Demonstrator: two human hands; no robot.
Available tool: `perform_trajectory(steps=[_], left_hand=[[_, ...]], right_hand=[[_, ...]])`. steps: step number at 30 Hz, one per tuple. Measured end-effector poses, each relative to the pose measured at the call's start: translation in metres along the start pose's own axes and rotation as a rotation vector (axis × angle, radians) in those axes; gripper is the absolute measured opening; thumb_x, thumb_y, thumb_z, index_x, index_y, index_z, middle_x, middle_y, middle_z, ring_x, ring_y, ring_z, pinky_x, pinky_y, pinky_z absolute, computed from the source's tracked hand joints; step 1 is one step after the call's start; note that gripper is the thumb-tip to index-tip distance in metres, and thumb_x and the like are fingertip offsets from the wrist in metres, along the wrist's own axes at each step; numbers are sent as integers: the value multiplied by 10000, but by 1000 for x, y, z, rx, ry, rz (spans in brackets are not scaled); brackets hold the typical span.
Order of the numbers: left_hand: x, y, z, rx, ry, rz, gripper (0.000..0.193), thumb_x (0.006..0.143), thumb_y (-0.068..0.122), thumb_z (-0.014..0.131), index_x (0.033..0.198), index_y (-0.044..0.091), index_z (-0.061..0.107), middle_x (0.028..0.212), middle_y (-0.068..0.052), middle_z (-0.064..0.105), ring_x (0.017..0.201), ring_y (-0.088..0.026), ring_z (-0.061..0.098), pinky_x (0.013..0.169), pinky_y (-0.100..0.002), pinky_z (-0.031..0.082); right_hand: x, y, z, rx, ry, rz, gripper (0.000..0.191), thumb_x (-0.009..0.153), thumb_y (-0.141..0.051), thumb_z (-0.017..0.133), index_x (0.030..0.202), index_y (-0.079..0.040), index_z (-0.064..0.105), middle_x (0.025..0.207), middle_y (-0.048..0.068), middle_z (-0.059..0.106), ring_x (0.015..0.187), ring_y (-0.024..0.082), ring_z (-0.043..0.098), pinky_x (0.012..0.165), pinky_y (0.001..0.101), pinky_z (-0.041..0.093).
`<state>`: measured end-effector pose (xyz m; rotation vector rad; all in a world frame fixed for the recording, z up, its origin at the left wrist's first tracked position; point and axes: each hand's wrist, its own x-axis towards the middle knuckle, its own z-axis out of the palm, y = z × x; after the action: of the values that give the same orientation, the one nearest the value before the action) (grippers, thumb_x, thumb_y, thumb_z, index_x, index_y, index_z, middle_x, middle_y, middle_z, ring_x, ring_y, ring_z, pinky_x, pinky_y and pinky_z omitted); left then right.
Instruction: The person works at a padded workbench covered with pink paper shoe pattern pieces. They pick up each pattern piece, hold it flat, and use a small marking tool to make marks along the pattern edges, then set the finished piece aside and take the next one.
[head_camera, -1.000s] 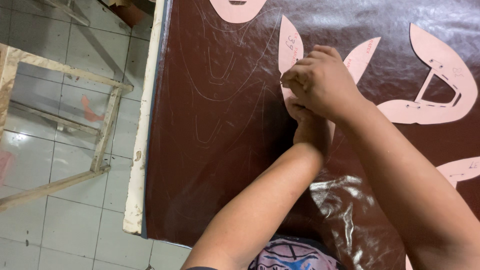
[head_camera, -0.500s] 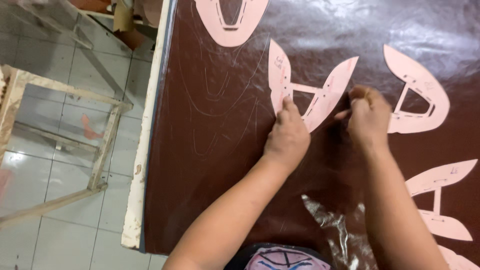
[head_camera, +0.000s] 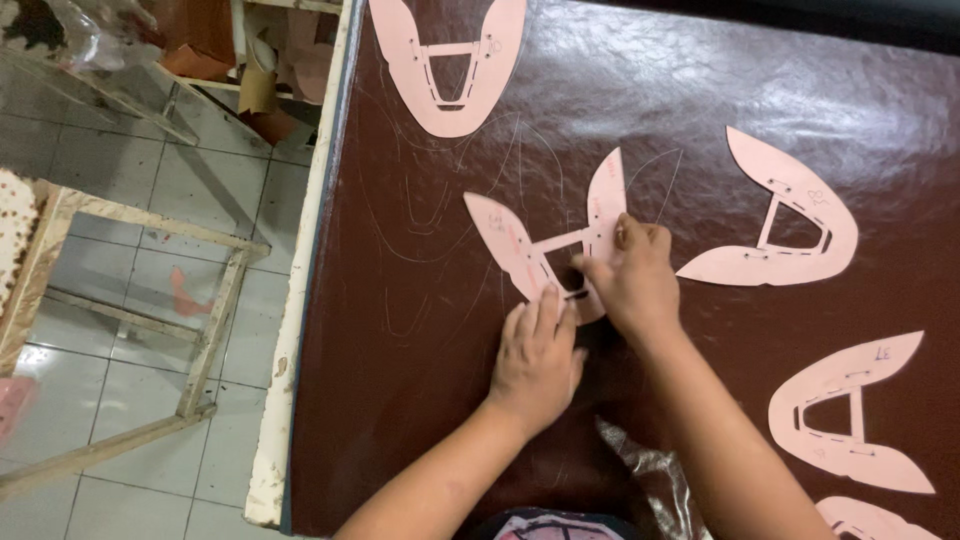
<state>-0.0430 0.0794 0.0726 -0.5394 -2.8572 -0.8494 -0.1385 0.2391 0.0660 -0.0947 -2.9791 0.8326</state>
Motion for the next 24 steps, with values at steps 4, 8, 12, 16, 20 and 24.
perform_trajectory(steps=[4, 8, 12, 16, 20, 24], left_hand=[[-35, 2, -8, -117, -13, 36, 654, 871, 240, 739, 1424, -35, 524, 1563, -262, 398, 1458, -413, 362, 1224, -522, 275], [-45, 2, -17, -427, -27, -91, 731, 900, 205, 707, 1498, -85, 400, 1594, -297, 348, 1511, -441, 278, 1238, -523, 244], [-41, 4, -26, -764, 33, -350, 804, 923, 197, 676, 1549, -87, 260, 1623, -282, 269, 1514, -392, 285, 1227, -472, 279], [-30, 7, -25, -1327, 90, -618, 762, 960, 164, 585, 1570, -59, 188, 1695, -213, 161, 1574, -316, 211, 1233, -429, 262], [-34, 8, -30, -1506, 113, -545, 826, 986, 171, 597, 1607, -69, 108, 1726, -231, 95, 1620, -318, 91, 1281, -438, 150], [-49, 10, -54, -1285, -70, -532, 1043, 896, 293, 672, 1593, 4, -48, 1693, -169, -40, 1564, -301, 88, 1212, -467, 233]], right_hand=[[-18, -9, -1, -51, 127, -22, 828, 785, -365, 858, 1430, 12, 501, 1279, 233, 541, 1067, 395, 624, 847, 467, 530], [-21, -8, -4, -96, 100, 124, 737, 765, -367, 884, 1342, -22, 581, 1224, 193, 577, 1067, 382, 644, 895, 463, 530], [-8, -8, -12, -93, -32, 232, 651, 727, -362, 893, 1227, -35, 634, 1210, 186, 585, 1048, 367, 656, 897, 453, 536], [-3, -13, -25, -85, -80, 193, 676, 678, -333, 899, 1185, 7, 609, 1206, 223, 577, 992, 385, 657, 868, 445, 542], [-6, -22, -38, 53, -134, 251, 619, 705, -279, 895, 1159, 14, 594, 1057, 177, 664, 903, 298, 674, 778, 402, 549], [-35, -36, -73, 523, -400, 62, 300, 838, -180, 797, 1065, -10, 700, 882, 93, 733, 755, 142, 654, 675, 304, 538]])
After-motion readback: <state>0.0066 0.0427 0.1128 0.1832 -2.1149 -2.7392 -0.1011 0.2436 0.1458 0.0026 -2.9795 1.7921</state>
